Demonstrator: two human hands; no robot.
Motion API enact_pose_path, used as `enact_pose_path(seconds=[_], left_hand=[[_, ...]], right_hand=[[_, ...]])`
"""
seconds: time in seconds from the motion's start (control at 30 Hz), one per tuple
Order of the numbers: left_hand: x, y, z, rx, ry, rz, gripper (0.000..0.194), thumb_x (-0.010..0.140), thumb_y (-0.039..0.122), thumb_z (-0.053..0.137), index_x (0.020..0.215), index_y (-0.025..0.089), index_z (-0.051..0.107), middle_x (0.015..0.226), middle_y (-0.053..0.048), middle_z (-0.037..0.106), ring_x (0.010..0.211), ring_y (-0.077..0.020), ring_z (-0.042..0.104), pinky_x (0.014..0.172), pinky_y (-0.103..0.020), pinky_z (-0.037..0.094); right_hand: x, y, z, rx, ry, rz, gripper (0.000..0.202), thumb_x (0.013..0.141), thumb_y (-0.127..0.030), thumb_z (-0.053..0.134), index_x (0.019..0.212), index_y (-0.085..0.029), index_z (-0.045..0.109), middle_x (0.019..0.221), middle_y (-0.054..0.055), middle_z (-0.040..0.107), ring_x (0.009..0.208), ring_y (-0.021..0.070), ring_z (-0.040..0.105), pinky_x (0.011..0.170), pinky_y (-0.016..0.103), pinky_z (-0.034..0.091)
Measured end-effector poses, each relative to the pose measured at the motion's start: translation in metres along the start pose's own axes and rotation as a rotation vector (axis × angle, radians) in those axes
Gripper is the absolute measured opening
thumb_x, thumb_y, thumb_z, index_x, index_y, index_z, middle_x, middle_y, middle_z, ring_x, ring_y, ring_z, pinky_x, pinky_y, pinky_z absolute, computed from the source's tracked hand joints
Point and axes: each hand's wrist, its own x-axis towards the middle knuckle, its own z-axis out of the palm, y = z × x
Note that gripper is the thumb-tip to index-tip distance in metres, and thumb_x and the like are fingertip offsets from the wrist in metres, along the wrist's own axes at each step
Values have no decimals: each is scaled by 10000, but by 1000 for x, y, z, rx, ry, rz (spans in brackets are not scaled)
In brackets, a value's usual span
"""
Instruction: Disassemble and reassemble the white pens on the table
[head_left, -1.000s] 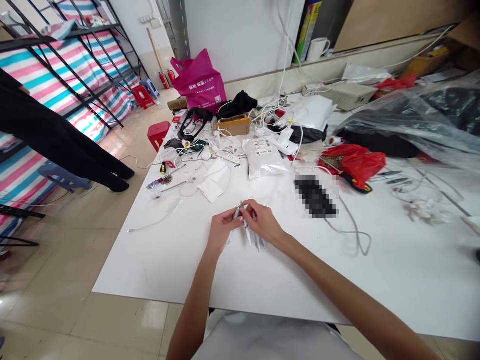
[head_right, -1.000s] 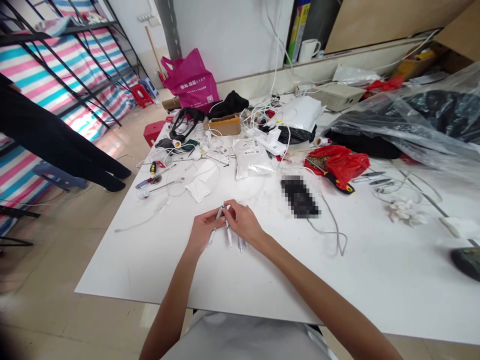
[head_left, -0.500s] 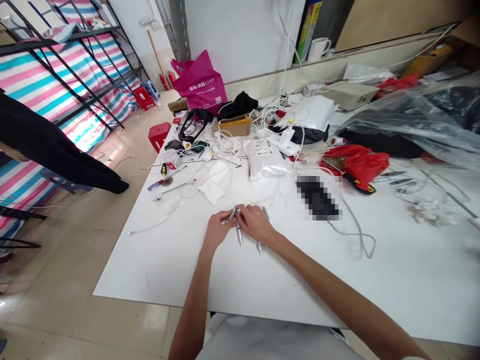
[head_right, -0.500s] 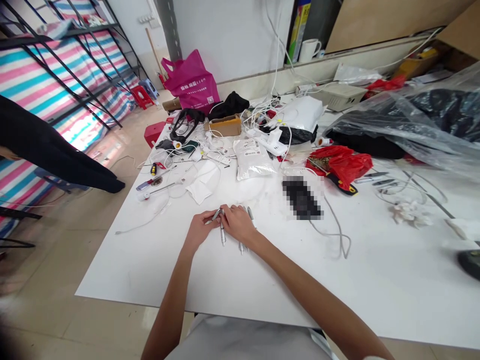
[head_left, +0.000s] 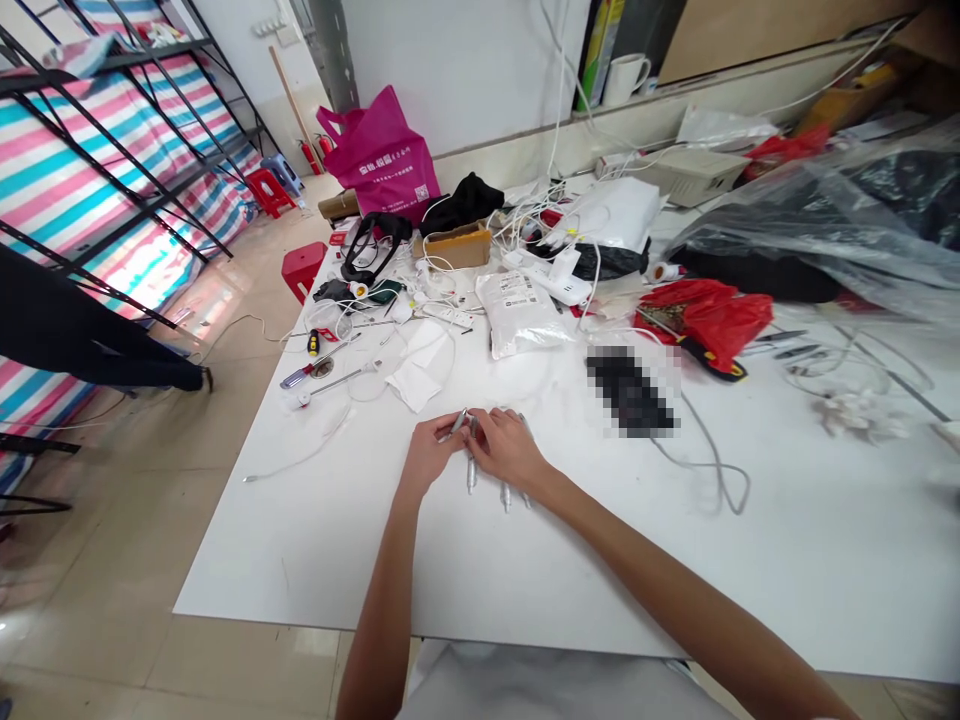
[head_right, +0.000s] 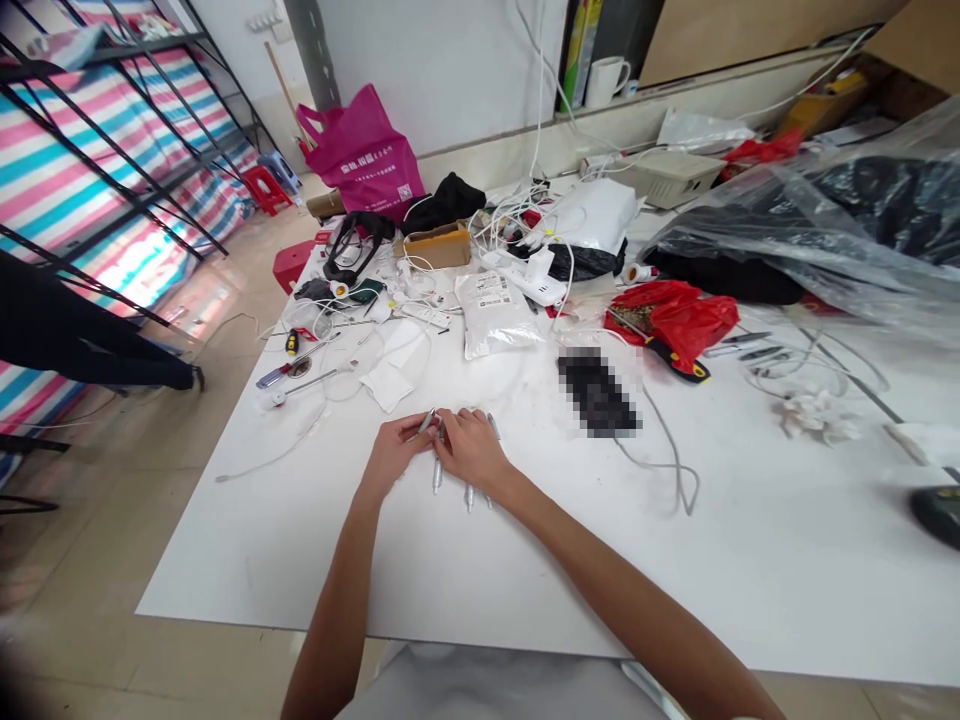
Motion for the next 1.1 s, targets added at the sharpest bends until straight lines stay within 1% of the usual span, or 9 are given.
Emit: enact_pose_path(seconds=[0.17, 0.33, 0.5, 0.63, 0.77, 0.83, 0.93, 1.0, 1.1], left_hand=[[-2, -3, 2, -116, 41, -34, 546, 769, 426, 876, 1238, 165, 772, 1265, -140, 760, 1224, -334, 689, 1081, -556, 558], [-3, -4, 5, -226, 60, -34, 536, 760, 421, 890, 1225, 178, 776, 1273, -143, 757, 1245, -331, 686, 1127, -562, 512], [-1, -6, 9, -318, 73, -12, 507, 760, 395, 896, 1200, 172, 779, 1290, -137, 750, 1283, -329, 665, 1161, -547, 477], [2, -9, 12, -426, 94, 21, 488, 781, 395, 887, 1202, 179, 768, 1334, -134, 728, 1341, -323, 629, 1193, -524, 449], [4, -7, 21, -517, 90, 41, 465, 799, 407, 876, 1182, 172, 754, 1375, -146, 704, 1408, -337, 576, 1229, -525, 405], [3, -5, 28, -546, 50, 38, 460, 821, 416, 857, 1194, 173, 743, 1416, -151, 678, 1442, -344, 542, 1241, -531, 387], [-2, 1, 43, -551, -37, 17, 448, 859, 438, 820, 1225, 195, 730, 1474, -138, 639, 1475, -347, 505, 1255, -534, 368], [-8, 5, 53, -556, -113, -10, 444, 859, 441, 821, 1221, 199, 734, 1479, -134, 636, 1481, -355, 496, 1258, -535, 367], [-18, 12, 64, -542, -291, -52, 434, 878, 442, 808, 1225, 189, 742, 1503, -146, 614, 1479, -374, 494, 1261, -541, 362]], right_hand=[[4, -4, -1, -27, -5, 47, 237, 1045, -296, 459, 1194, -187, 608, 904, 90, 759, 931, 260, 639, 873, 373, 354], [12, -3, -5, -42, -12, 87, 202, 1024, -279, 492, 1127, -205, 649, 811, 65, 739, 844, 237, 623, 824, 349, 345], [25, 3, -6, -21, -4, 69, 169, 1005, -266, 532, 999, -221, 695, 770, 34, 725, 813, 214, 597, 791, 327, 350], [33, 7, -8, 7, 17, 55, 191, 989, -248, 549, 930, -231, 731, 748, 26, 715, 798, 205, 580, 737, 313, 356], [40, 14, -20, 37, 57, 44, 248, 982, -269, 554, 817, -232, 736, 741, 33, 714, 806, 203, 579, 719, 309, 380], [41, 20, -30, 49, 79, 41, 250, 964, -260, 565, 774, -233, 725, 735, 31, 713, 823, 202, 593, 710, 304, 392], [34, 32, -49, 58, 117, 51, 181, 925, -260, 594, 825, -229, 741, 773, 35, 727, 866, 206, 628, 710, 301, 416], [22, 43, -62, 55, 149, 74, 157, 903, -299, 622, 886, -215, 754, 760, 40, 709, 827, 204, 636, 708, 304, 427], [-6, 61, -77, 54, 201, 95, 168, 882, -325, 633, 920, -214, 753, 747, 20, 681, 698, 163, 614, 695, 294, 434]])
